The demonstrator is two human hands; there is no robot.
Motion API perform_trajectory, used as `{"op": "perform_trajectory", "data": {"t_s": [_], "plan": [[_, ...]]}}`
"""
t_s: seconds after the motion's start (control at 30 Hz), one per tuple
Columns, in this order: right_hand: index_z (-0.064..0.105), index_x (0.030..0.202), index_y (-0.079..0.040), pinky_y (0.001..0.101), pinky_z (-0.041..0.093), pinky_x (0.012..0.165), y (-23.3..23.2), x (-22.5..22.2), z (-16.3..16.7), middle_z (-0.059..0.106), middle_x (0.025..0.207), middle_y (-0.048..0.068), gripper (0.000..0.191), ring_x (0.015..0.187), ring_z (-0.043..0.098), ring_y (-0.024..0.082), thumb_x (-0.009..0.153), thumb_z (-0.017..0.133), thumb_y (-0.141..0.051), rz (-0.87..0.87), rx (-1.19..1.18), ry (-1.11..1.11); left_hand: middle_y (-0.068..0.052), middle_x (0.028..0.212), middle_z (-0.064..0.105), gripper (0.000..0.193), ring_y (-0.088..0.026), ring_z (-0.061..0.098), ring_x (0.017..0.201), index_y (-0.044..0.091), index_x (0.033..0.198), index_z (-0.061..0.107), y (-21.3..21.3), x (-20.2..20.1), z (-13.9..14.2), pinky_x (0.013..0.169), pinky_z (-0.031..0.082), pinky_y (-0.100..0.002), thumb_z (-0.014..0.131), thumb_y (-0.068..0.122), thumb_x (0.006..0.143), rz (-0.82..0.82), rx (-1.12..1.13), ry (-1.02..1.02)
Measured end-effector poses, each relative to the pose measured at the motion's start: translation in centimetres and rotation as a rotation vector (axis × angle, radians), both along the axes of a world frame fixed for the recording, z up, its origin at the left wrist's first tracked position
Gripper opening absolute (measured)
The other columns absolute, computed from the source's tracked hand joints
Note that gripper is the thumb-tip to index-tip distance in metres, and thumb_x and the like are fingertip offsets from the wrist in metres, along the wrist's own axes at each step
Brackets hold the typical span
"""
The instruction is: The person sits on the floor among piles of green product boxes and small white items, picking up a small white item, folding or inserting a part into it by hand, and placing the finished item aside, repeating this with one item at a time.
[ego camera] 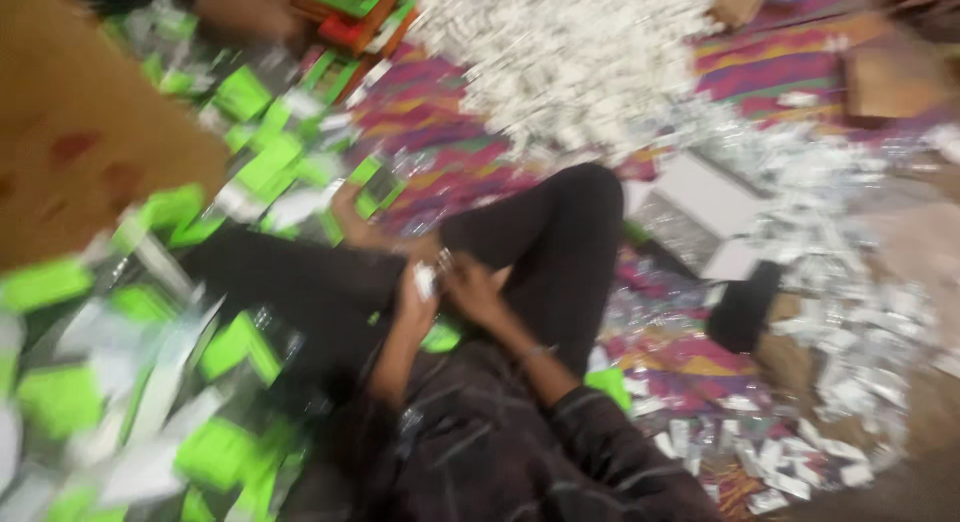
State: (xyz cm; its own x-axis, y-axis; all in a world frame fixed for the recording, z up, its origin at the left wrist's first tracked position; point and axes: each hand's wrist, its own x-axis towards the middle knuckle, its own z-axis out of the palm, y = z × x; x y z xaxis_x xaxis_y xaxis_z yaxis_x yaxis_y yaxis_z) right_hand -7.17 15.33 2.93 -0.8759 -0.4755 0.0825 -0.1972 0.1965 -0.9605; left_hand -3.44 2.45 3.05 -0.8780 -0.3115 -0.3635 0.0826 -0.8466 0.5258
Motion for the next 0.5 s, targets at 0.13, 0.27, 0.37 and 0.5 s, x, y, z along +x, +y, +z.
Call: {"op": "perform_trajectory", "data": {"t_s": [0.13,0.27,0.37,0.5], "plan": [[0.071,0.105,0.005,0.0398,0.055,0.077,1.8,1.5,0.7,0.074,0.092,0.022,0.018,0.083,0.071,0.029,0.098,0.066,-0.011,0.113,0.145,0.090,-0.009,0.103,0.070,0.033,-0.024,0.068,0.100,0.009,0.108,0.063,0.1,-0.1,-0.4,0.087,0.058,-0.039,0.047,0.037,0.102,-0.017,0.091,-0.047],[0.072,0.116,0.001,0.0371,0.056,0.080,2.2,3.0,2.3,0.074,0.097,0.024,0.023,0.089,0.075,0.027,0.097,0.064,-0.008,0.135,0.134,0.177,-0.016,0.100,0.073,0.043,-0.031,0.072,0.094,0.003,0.102,0.061,0.2,1.1,-0.1,0.079,0.053,-0.040,0.041,0.041,0.107,-0.096,-0.086,-0.009],[0.073,0.118,-0.001,0.0367,0.056,0.075,1.7,3.0,3.8,0.073,0.094,0.025,0.024,0.084,0.077,0.027,0.096,0.066,-0.009,0.118,0.163,0.154,-0.018,0.100,0.073,0.043,-0.030,0.072,0.091,0.001,0.102,0.062,0.4,1.4,0.5,0.079,0.051,-0.041,0.041,0.039,0.108,-0.092,-0.174,-0.051],[0.073,0.117,0.000,0.0366,0.056,0.074,1.4,3.4,5.1,0.073,0.092,0.025,0.024,0.084,0.076,0.029,0.095,0.067,-0.008,0.085,0.162,0.240,-0.018,0.101,0.072,0.048,-0.030,0.072,0.094,-0.004,0.104,0.064,0.8,1.2,0.9,0.088,0.056,-0.041,0.042,0.038,0.109,-0.050,-0.275,-0.027]]}}
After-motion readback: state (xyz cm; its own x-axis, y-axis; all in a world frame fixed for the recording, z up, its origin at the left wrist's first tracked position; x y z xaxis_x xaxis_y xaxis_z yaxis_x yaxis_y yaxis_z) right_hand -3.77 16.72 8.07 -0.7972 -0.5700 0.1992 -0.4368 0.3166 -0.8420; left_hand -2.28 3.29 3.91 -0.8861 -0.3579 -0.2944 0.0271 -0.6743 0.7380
